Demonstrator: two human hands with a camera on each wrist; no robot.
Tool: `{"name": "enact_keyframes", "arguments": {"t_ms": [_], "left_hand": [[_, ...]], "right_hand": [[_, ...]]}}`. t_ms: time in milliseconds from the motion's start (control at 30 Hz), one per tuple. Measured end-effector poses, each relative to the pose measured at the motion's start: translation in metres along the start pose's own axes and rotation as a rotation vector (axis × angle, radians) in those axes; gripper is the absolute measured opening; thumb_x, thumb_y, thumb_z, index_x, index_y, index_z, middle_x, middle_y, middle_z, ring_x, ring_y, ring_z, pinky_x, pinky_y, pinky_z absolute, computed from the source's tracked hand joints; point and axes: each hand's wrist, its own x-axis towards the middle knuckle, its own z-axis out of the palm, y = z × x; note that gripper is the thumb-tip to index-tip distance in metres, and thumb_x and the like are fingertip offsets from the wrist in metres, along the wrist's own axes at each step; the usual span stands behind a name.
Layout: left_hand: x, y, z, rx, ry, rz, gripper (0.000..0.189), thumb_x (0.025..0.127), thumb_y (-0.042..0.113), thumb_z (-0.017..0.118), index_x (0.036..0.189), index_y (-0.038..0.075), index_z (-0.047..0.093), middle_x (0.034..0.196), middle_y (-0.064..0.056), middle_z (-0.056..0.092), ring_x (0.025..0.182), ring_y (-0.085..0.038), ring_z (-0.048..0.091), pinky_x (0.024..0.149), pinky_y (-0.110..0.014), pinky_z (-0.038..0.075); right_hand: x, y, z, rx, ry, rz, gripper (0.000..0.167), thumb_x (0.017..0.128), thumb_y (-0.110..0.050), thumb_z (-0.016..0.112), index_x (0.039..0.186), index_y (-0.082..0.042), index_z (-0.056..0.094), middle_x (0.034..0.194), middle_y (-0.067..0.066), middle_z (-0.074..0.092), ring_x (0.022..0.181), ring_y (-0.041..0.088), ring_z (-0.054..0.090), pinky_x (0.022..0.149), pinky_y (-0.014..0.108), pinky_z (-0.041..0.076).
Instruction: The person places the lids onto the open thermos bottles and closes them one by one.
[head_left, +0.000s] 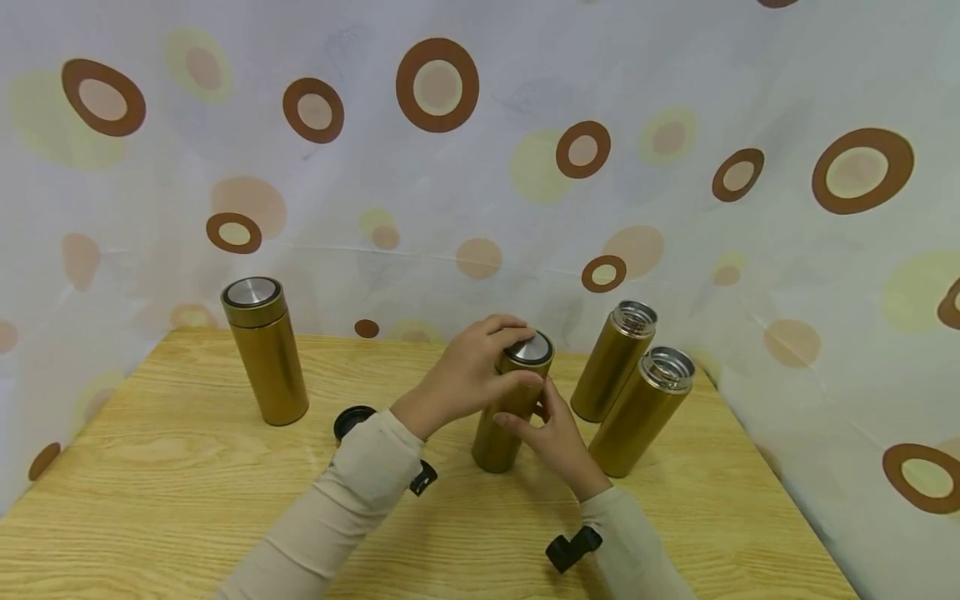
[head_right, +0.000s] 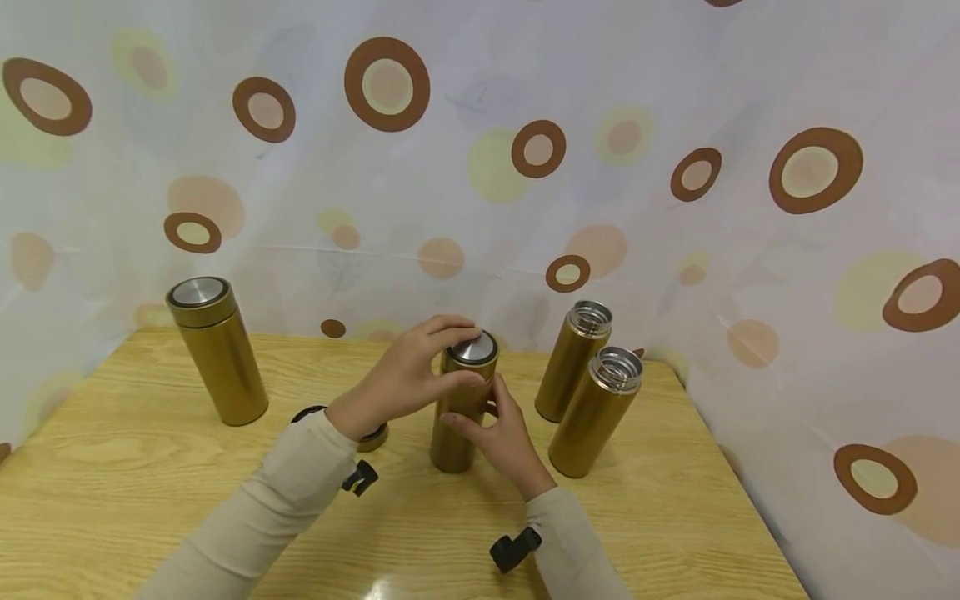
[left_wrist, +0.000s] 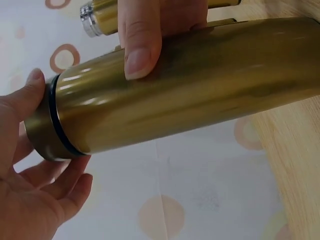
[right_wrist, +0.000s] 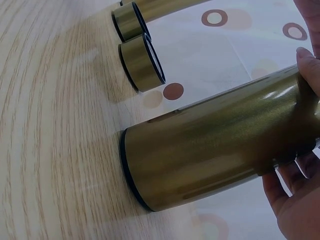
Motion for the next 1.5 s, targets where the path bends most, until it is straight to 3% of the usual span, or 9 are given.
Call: {"name": "enact_keyframes", "arguments": {"t_ms": [200, 367, 467, 600, 733, 867, 967, 1133, 1500], "left_hand": [[0.001, -0.006, -0.004, -0.116, -0.076, 0.005, 0.050, 0.086, 0.024, 0.072, 0.130, 0.003, 0.058, 0.137, -0.012, 0.052, 0.124, -0.023, 0.052, 0.101, -0.035, 0.045], [0.001, -0.006, -0.006, -0.143, -0.105, 0.003, 0.049, 0.088, 0.021, 0.070, 0.132, 0.005, 0.057, 0.140, -0.011, 0.050, 0.128, -0.025, 0.050, 0.103, -0.037, 0.043], [0.000, -0.002, -0.005, -0.133, -0.107, -0.038, 0.051, 0.089, 0.022, 0.069, 0.135, 0.006, 0.054, 0.143, -0.012, 0.047, 0.129, -0.027, 0.047, 0.104, -0.039, 0.042], [-0.002, 0.008, -0.001, -0.029, -0.042, -0.151, 0.061, 0.089, 0.038, 0.068, 0.138, 0.008, 0.050, 0.143, -0.014, 0.044, 0.126, -0.030, 0.049, 0.099, -0.042, 0.046], [-0.001, 0.019, 0.009, 0.160, 0.052, -0.233, 0.078, 0.084, 0.059, 0.065, 0.139, 0.007, 0.047, 0.133, -0.017, 0.049, 0.112, -0.031, 0.056, 0.090, -0.042, 0.051], [0.001, 0.024, 0.020, 0.307, 0.121, -0.219, 0.082, 0.081, 0.063, 0.064, 0.135, 0.003, 0.047, 0.115, -0.017, 0.056, 0.094, -0.028, 0.061, 0.081, -0.039, 0.053], [0.001, 0.023, 0.024, 0.330, 0.175, -0.185, 0.073, 0.081, 0.056, 0.070, 0.125, 0.000, 0.054, 0.103, -0.015, 0.059, 0.086, -0.025, 0.061, 0.076, -0.036, 0.054], [0.000, 0.019, 0.022, 0.220, 0.149, -0.168, 0.067, 0.082, 0.047, 0.073, 0.124, -0.001, 0.056, 0.105, -0.015, 0.060, 0.092, -0.024, 0.061, 0.080, -0.033, 0.054], [0.003, -0.003, 0.002, -0.127, -0.089, -0.137, 0.068, 0.082, 0.034, 0.076, 0.138, 0.005, 0.050, 0.134, -0.011, 0.055, 0.118, -0.022, 0.056, 0.095, -0.033, 0.049]], "right_hand": [[0.001, 0.001, 0.000, 0.004, -0.008, -0.020, 0.074, 0.091, -0.021, 0.068, 0.149, -0.035, 0.025, 0.152, -0.007, 0.032, 0.136, 0.022, 0.036, 0.108, 0.057, 0.029], [0.001, 0.000, 0.000, 0.002, 0.000, -0.011, 0.074, 0.090, -0.023, 0.069, 0.149, -0.035, 0.026, 0.151, -0.007, 0.033, 0.136, 0.021, 0.036, 0.108, 0.057, 0.030], [0.001, 0.000, 0.000, 0.003, 0.000, -0.019, 0.075, 0.089, -0.023, 0.070, 0.149, -0.033, 0.026, 0.151, -0.006, 0.034, 0.135, 0.021, 0.037, 0.108, 0.056, 0.030], [0.001, -0.001, 0.001, -0.009, -0.011, -0.029, 0.069, 0.090, -0.022, 0.069, 0.147, -0.028, 0.030, 0.147, -0.003, 0.038, 0.132, 0.023, 0.040, 0.107, 0.056, 0.032], [0.001, 0.000, 0.000, -0.044, -0.001, -0.010, 0.063, 0.090, -0.021, 0.069, 0.143, -0.022, 0.035, 0.144, 0.002, 0.042, 0.129, 0.026, 0.042, 0.106, 0.055, 0.034], [0.000, 0.001, -0.001, -0.061, 0.020, -0.003, 0.056, 0.090, -0.014, 0.068, 0.139, -0.013, 0.039, 0.140, 0.009, 0.045, 0.127, 0.029, 0.044, 0.106, 0.054, 0.035], [0.000, 0.000, -0.001, -0.054, 0.022, -0.009, 0.059, 0.090, -0.012, 0.067, 0.141, -0.013, 0.037, 0.142, 0.011, 0.044, 0.129, 0.030, 0.042, 0.106, 0.054, 0.034], [0.000, 0.002, -0.002, -0.052, 0.010, -0.006, 0.063, 0.090, -0.019, 0.068, 0.143, -0.018, 0.035, 0.145, 0.007, 0.041, 0.131, 0.029, 0.041, 0.107, 0.056, 0.033], [0.000, -0.009, -0.001, -0.027, -0.022, -0.023, 0.066, 0.090, -0.015, 0.068, 0.145, -0.017, 0.033, 0.146, 0.003, 0.040, 0.132, 0.027, 0.041, 0.107, 0.056, 0.033]]}}
